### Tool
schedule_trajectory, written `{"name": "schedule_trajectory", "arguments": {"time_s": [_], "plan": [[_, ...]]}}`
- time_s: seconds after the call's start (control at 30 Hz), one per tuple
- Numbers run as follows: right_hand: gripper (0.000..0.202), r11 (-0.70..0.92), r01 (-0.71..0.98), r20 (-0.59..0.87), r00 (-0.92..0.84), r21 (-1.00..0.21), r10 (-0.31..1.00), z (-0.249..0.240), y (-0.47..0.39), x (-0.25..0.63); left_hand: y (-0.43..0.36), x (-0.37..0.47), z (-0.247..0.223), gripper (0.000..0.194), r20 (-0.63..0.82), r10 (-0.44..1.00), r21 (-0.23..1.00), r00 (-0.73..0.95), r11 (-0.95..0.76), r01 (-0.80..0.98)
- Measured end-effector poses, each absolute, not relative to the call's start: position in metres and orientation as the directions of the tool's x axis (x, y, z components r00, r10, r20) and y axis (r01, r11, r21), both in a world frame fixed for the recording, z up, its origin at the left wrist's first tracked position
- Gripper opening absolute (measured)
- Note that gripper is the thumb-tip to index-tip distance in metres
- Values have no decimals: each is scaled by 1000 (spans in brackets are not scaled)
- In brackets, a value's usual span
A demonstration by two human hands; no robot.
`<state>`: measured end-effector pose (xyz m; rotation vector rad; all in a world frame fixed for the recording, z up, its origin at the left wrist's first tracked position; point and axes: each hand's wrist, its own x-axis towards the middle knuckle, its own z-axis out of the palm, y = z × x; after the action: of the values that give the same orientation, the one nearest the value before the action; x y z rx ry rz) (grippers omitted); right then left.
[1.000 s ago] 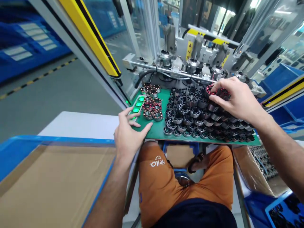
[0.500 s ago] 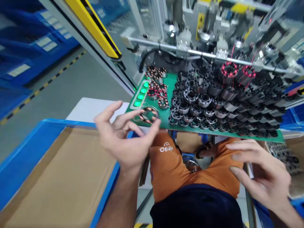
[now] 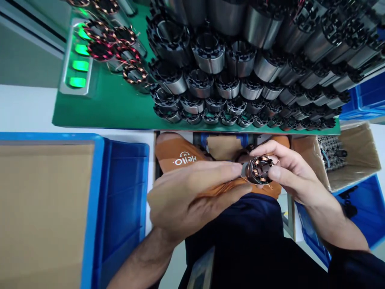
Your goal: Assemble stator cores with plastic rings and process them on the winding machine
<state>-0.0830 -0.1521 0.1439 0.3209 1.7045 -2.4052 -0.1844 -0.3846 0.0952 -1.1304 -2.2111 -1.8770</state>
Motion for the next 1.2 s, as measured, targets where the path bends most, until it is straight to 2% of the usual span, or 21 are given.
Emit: {"name": "schedule_trajectory", "arguments": {"time_s": [0.07, 0.13, 0.3, 0.4, 0.47, 0.53, 0.6, 0.67, 0.87, 0.93, 1.1, 1.2], "plan": [[30, -337, 268, -280, -960, -903, -12, 142, -152, -81, -388, -187, 102, 35, 556, 548, 722, -625, 52, 689], [30, -333, 263, -276, -961, -906, -6, 142, -151, -81, -387, -188, 106, 21, 592, 594, 653, -544, 41, 756], [29, -243, 190, -220, -970, -951, 99, 142, -145, -78, -383, -183, 81, 8, 448, 711, 718, -543, 76, 692], [29, -76, 171, -182, -967, -982, 176, 140, -144, -73, -384, -181, 61, 12, 307, 719, 821, -623, 130, 555], [30, 11, 189, -184, -967, -982, 175, 137, -148, -71, -384, -182, 62, 10, 274, 623, 898, -733, 108, 427], [34, 51, 200, -190, -969, -978, 157, 134, -152, -72, -381, -182, 71, 17, 299, 513, 932, -804, 23, 362], [37, 58, 195, -185, -971, -979, 150, 131, -157, -73, -375, -179, 81, 15, 314, 462, 941, -829, -32, 338], [37, 36, 173, -166, -976, -984, 143, 130, -160, -75, -369, -174, 81, 6, 261, 469, 962, -844, -48, 270], [45, -77, 204, -210, -975, -976, 77, 133, -158, -65, -368, -164, 43, 30, -67, 507, 981, -860, -122, -148], [49, -65, 215, -219, -974, -974, 64, 130, -158, -61, -371, -167, 48, 22, -59, 539, 976, -840, -146, -162], [51, -16, 211, -211, -976, -977, 45, 124, -163, -61, -371, -171, 80, 6, 111, 594, 983, -797, -184, 0], [51, 7, 192, -192, -981, -981, 38, 124, -163, -62, -369, -166, 74, 15, 74, 596, 986, -799, -164, -31]]}}
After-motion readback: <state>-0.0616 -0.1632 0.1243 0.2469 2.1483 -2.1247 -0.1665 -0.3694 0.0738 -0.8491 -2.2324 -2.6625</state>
